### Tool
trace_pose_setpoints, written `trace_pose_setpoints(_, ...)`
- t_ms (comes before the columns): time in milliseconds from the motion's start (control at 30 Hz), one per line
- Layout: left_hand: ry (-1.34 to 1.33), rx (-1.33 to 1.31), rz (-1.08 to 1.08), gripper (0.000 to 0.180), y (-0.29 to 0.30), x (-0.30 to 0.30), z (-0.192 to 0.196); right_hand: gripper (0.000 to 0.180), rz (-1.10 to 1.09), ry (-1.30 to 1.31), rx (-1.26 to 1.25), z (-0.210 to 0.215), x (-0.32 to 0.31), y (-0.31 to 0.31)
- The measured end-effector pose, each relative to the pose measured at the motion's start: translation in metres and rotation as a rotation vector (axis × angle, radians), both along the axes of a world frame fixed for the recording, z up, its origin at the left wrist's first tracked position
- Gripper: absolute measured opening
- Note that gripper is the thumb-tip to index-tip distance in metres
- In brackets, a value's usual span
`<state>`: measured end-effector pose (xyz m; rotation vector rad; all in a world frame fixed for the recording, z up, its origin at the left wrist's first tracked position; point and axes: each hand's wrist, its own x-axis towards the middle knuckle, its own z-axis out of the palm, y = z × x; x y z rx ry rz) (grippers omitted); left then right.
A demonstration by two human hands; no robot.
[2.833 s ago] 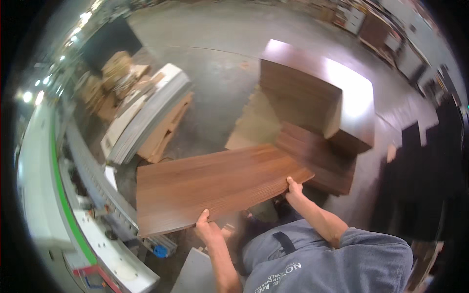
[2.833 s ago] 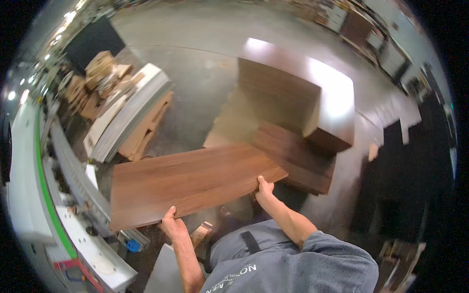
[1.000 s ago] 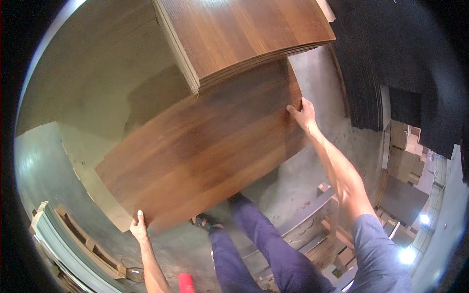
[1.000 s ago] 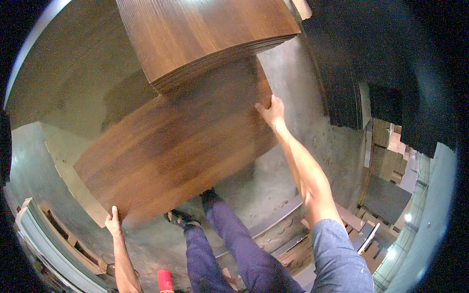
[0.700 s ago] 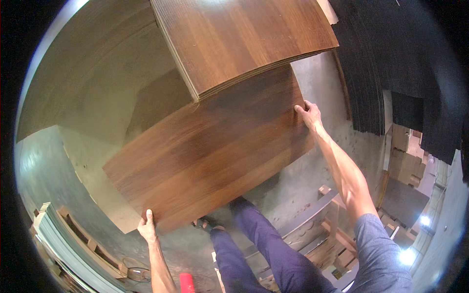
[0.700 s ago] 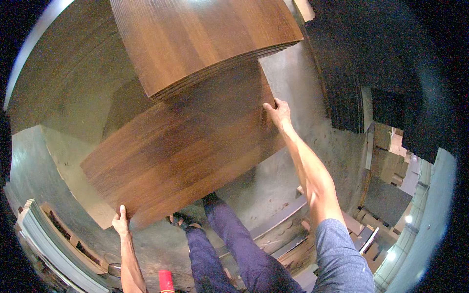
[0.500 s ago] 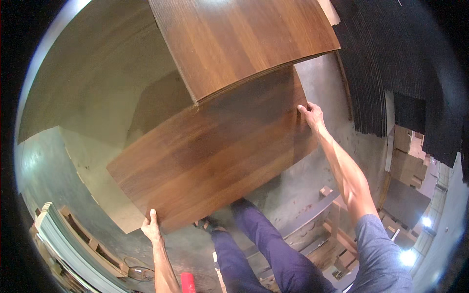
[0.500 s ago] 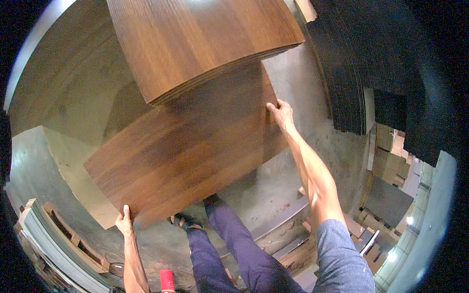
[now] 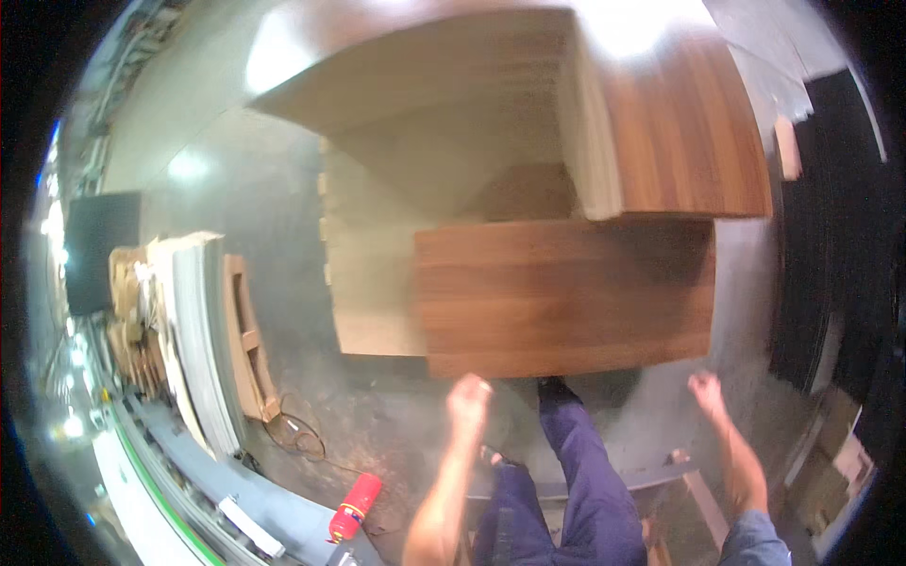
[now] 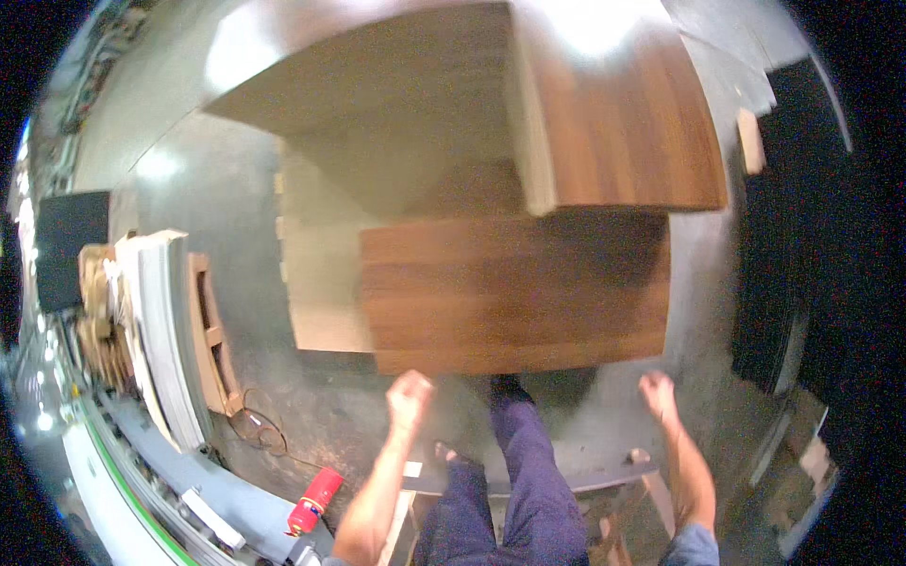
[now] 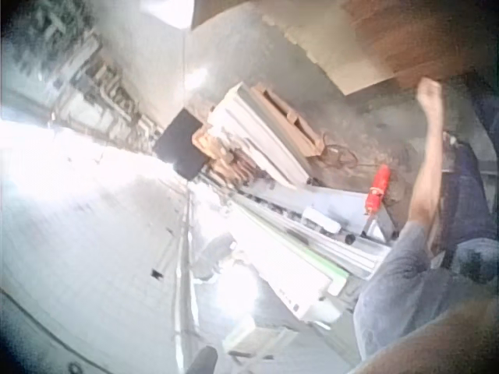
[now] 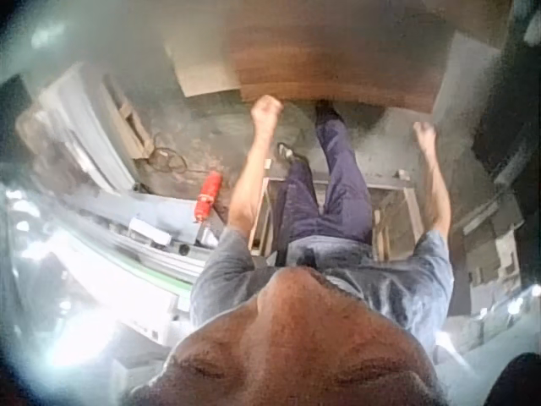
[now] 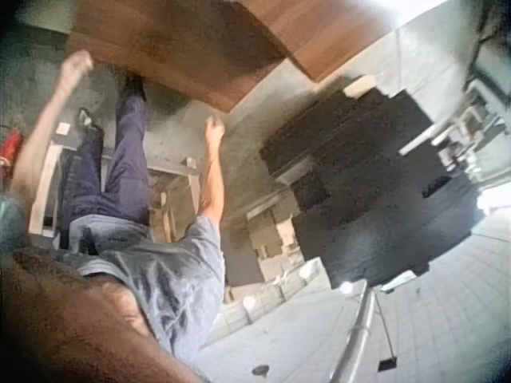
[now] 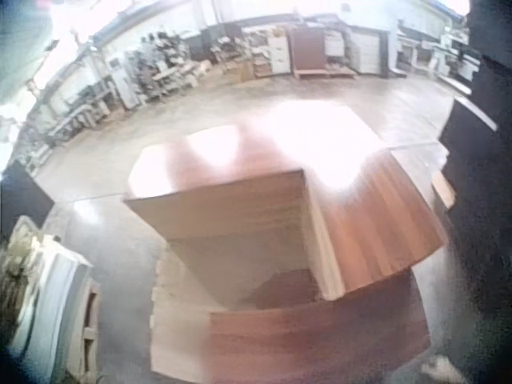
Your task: The person takes wooden panels from an edge-banding machine and stacks them onto a pile.
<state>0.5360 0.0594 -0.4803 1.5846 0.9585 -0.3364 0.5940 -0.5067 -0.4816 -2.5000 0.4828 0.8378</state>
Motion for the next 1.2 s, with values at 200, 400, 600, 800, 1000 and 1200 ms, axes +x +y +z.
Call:
trace_pose_setpoints(200,0.064,-0.218,-0.173,0.043,-0.109,-0.170,0.099,0.036,0.028,0.389,0.244,0.071,-0.141,0.103)
trace_pose_setpoints(400,-0.081,-0.237,-0.025,0.046,-0.104,-0.296,0.170,0.025,-0.040,0.348,0.601,0.149,-0.168,0.220)
trace_pose_setpoints(600,-0.298,0.064,0.396,0.042,0.006,-0.398,0.301,0.035,0.240,0.348,0.540,0.199,-0.177,0.334)
trace_pose_setpoints(800,-0.598,0.122,1.126,0.041,0.030,-0.539,0.441,0.022,0.617,0.307,0.853,0.255,-0.244,0.511)
trace_pose_setpoints(1000,-0.731,0.298,1.829,0.026,-0.004,-0.655,0.472,0.041,0.886,0.832,1.086,0.376,-0.423,0.687)
trace_pose_setpoints(1200,-0.971,0.304,2.076,0.035,0.002,-0.772,0.457,0.066,0.529,1.297,1.312,0.464,-0.582,0.760)
